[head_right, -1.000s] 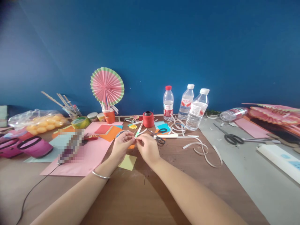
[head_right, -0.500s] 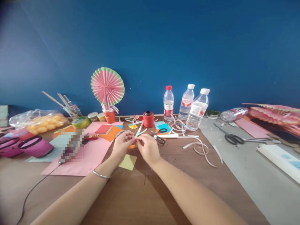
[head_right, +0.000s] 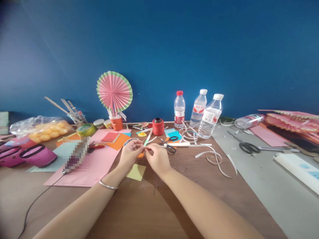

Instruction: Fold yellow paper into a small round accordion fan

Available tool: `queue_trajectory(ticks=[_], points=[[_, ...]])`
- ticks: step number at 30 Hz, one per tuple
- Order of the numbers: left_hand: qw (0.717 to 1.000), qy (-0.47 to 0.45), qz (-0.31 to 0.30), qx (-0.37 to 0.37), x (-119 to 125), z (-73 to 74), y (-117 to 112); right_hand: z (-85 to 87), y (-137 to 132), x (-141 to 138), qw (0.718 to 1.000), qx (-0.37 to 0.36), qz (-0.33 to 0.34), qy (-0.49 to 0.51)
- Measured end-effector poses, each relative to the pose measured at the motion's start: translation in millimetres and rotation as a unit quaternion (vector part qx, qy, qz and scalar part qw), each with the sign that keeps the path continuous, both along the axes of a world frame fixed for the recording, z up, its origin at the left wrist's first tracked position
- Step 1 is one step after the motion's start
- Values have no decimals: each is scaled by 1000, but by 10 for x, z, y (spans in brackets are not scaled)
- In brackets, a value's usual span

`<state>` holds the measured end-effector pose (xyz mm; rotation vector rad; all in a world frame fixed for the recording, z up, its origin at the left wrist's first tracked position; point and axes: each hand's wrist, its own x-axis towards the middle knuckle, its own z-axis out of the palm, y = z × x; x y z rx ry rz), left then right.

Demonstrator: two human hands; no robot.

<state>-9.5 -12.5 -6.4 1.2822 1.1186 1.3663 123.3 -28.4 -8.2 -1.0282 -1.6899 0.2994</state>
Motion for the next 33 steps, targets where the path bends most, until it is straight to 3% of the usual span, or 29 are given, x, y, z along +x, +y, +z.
queue_trajectory(ticks=[9, 19, 33], points=[[999, 50, 4, 4, 2, -16, -3, -16, 7, -1, 999, -44, -5, 17], [999, -14, -30, -23, 32, 48, -45, -20, 15, 20, 1000, -20, 7, 2], [999, 33, 6, -4, 26, 24, -37, -41, 27, 20, 998, 23, 18, -51]])
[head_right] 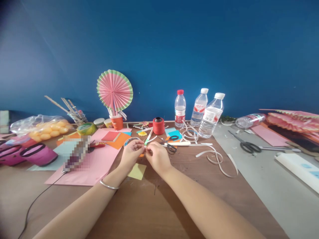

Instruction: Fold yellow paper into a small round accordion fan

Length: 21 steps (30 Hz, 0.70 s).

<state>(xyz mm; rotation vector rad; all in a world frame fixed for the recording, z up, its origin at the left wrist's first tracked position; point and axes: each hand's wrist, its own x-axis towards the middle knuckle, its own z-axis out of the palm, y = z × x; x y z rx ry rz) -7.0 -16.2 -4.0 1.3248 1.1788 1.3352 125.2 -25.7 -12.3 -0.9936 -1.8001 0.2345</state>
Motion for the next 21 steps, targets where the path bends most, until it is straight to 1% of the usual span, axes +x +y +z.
queue_trajectory(ticks=[6, 11, 14, 21], points=[[1000, 10, 2, 0, -10, -17, 11, -21, 4, -13, 1000, -7, 9, 2], [1000, -10, -2, -4, -7, 6, 17, -6, -6, -20, 1000, -10, 14, 26], [1000, -19, 4, -4, -3, 12, 19, 19, -22, -21, 999, -23, 6, 41], [999, 15, 14, 29, 1, -19, 22, 47, -43, -28, 995, -59, -22, 73]])
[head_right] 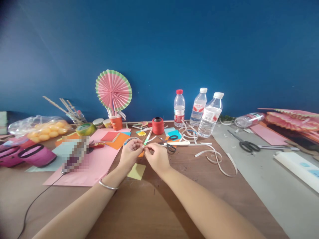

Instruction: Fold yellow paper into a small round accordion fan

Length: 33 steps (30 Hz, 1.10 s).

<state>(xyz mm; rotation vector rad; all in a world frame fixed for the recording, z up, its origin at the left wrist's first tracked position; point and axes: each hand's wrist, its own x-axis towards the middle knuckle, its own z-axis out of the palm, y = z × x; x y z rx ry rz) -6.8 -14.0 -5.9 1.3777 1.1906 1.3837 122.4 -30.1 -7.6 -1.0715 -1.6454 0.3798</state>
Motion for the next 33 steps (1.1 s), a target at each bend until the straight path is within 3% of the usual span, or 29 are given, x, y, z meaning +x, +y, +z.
queue_trajectory(ticks=[17, 33], points=[[994, 95, 43, 42, 30, -13, -65, 47, -20, -4, 998, -59, -20, 19], [989, 135, 30, 57, 21, -37, -46, 13, 11, 17, 995, -91, -22, 13]])
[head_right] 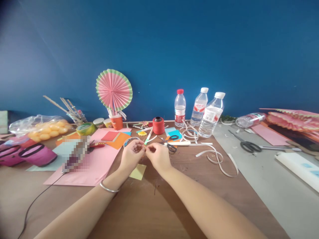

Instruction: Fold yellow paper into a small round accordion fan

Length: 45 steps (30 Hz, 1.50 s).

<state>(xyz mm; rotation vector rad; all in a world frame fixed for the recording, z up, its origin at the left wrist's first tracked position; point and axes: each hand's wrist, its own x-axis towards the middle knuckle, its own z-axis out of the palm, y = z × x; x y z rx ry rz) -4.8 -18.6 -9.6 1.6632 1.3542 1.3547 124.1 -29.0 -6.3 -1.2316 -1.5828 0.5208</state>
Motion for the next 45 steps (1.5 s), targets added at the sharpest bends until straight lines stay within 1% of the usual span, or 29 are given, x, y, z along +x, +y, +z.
queue_trajectory(ticks=[5, 15, 24, 30, 38, 42, 45], points=[[1000, -4, -5, -18, -10, 11, -2, -8, 6, 6, 1000, 11, -6, -5], [1000, -4, -3, -10, -7, 19, -11, -2, 11, 8, 1000, 0, 0, -9], [1000, 0, -9, -14, -10, -2, 1, -2, 21, 7, 1000, 3, 10, -1], [999, -18, -9, -27, -12, 1, 2, -3, 20, 9, 1000, 8, 8, -5], [998, -53, -24, -40, 9, 78, -37, 50, -21, 16, 998, 49, 25, -27], [997, -55, -26, -41, 7, 68, -33, 48, -28, 18, 996, 75, 29, -42], [998, -51, -17, -42, 11, 52, -28, 36, -28, 12, 996, 76, 28, -42]])
